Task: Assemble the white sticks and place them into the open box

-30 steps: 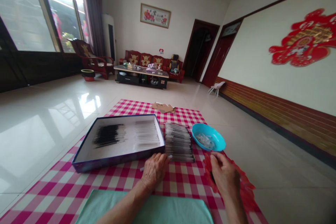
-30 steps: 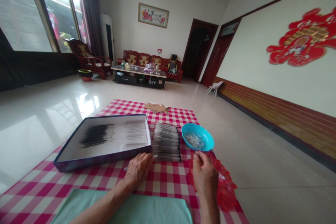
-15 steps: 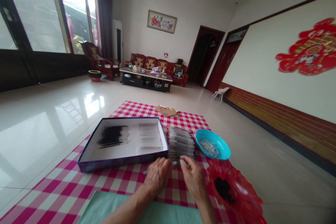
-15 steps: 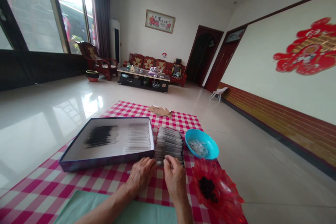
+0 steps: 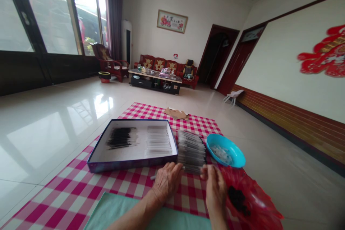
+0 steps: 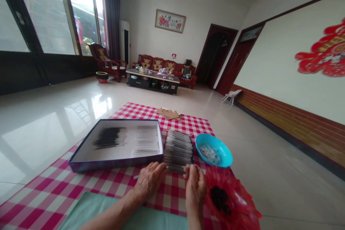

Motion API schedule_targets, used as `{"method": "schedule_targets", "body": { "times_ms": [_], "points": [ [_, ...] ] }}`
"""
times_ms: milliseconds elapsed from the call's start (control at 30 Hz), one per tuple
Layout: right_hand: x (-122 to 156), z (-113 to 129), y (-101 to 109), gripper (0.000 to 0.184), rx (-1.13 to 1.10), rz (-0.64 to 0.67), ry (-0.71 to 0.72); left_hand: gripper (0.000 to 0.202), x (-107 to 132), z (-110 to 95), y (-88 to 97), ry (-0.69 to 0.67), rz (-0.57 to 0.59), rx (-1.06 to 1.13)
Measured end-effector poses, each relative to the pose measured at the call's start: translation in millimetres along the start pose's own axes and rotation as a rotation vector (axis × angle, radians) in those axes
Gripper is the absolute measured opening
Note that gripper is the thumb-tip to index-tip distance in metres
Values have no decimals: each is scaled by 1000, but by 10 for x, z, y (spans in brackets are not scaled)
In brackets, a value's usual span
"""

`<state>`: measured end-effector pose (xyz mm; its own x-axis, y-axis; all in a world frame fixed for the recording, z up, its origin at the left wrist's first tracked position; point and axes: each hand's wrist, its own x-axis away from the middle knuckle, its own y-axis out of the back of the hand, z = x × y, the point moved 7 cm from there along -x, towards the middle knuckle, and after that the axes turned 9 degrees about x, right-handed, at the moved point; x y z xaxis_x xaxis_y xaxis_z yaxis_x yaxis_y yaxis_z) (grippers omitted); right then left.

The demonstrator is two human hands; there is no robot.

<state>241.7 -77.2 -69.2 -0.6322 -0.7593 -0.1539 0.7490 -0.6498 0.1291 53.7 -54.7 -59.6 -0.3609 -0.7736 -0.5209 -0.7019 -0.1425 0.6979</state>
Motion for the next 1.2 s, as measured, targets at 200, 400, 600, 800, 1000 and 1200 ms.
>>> {"method": "schedule_targets", "body": {
  "times_ms": [200,400,600,800,1000,1200],
  "points": [
    [-32,260,428,33,-101,-262,141,21,-14,45,87,12,-142,14],
    [126,222,-53,37,-12,-29,149,13,11,-36,89,-59,-144,78],
    [177,-157,-302,37,-130,56,-5,8,-3,-89,20,-39,10,-64],
    [219,-438,-362,45,-204,52,-192,12,-83,-93,133,95,105,-161],
    [241,-386,-416,47,-76,112,-125,20,-372,416,716,280,287,-355],
    [249,-336,-469,48,-85,161,-121,17,-330,1457,1304,446,438,-494]
  ]
}}
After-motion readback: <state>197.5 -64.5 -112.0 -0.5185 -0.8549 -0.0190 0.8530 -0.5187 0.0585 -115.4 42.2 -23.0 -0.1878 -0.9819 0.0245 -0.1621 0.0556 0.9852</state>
